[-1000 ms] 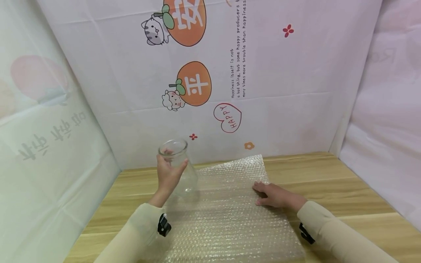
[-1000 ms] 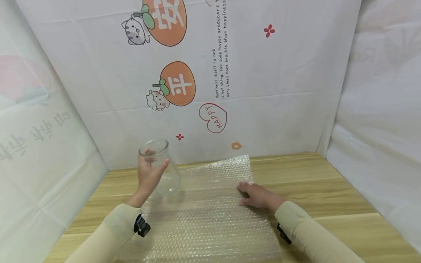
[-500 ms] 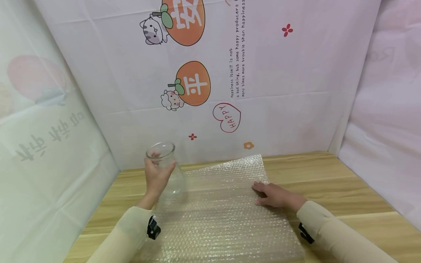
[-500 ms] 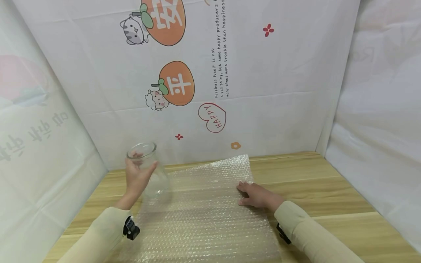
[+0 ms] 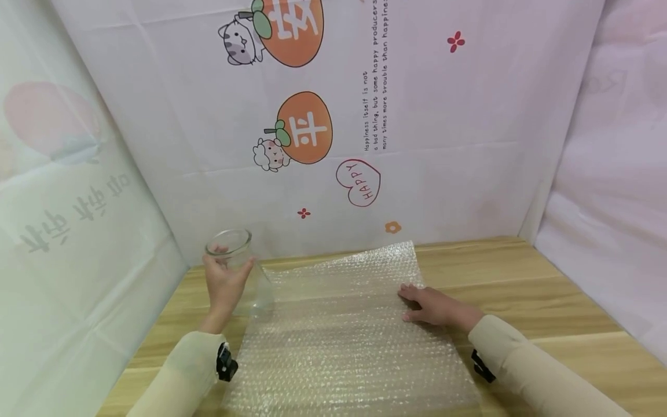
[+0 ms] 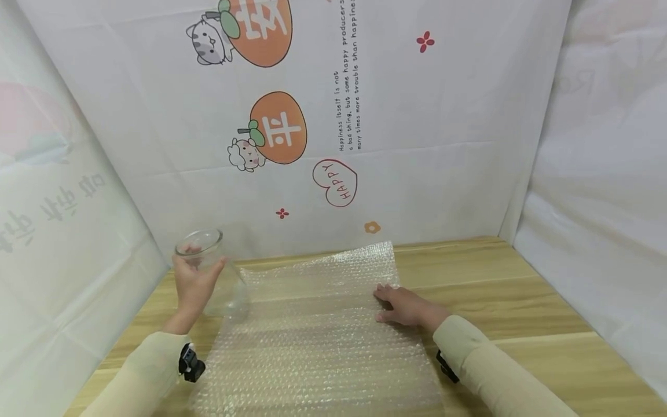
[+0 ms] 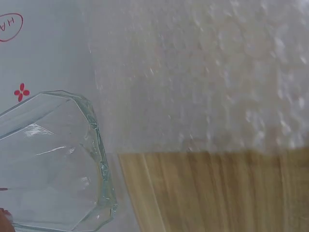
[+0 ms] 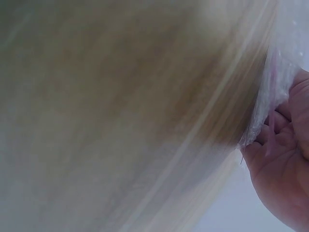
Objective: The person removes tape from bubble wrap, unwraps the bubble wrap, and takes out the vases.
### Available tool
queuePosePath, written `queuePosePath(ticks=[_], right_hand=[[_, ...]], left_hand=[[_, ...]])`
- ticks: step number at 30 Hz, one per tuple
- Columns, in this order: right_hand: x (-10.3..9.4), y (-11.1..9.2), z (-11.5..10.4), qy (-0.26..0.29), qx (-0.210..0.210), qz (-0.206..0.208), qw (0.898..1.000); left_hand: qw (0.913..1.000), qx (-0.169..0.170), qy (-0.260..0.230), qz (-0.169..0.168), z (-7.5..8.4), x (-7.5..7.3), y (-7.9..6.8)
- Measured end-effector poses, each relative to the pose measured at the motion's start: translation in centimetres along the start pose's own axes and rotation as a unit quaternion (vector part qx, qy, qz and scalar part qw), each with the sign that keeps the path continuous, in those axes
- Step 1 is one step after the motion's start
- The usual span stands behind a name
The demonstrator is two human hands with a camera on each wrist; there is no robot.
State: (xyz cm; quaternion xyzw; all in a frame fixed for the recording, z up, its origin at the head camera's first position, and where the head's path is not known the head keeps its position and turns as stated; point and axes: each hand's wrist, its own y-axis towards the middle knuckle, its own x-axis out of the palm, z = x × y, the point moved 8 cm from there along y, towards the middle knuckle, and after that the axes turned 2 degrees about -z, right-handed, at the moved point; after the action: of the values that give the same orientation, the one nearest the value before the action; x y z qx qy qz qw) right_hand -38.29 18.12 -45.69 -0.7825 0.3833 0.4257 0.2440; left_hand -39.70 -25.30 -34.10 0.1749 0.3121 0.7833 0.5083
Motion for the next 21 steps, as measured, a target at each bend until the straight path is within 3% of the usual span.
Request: queuePosePath(ticks=[16,21], right_hand=[[0.1,0.2,0.1,-0.019,-0.005,-0.001,1.000],[0.0,0.2,-0.4,-0.024,-0.010,-0.001,1.000]], left_hand=[[0.9968,-0.044,0.049,0.045,-2.0,-3.9,0.6],[0.9924,-0.039,0.099,0.062,-2.4,-5.2,0.5]])
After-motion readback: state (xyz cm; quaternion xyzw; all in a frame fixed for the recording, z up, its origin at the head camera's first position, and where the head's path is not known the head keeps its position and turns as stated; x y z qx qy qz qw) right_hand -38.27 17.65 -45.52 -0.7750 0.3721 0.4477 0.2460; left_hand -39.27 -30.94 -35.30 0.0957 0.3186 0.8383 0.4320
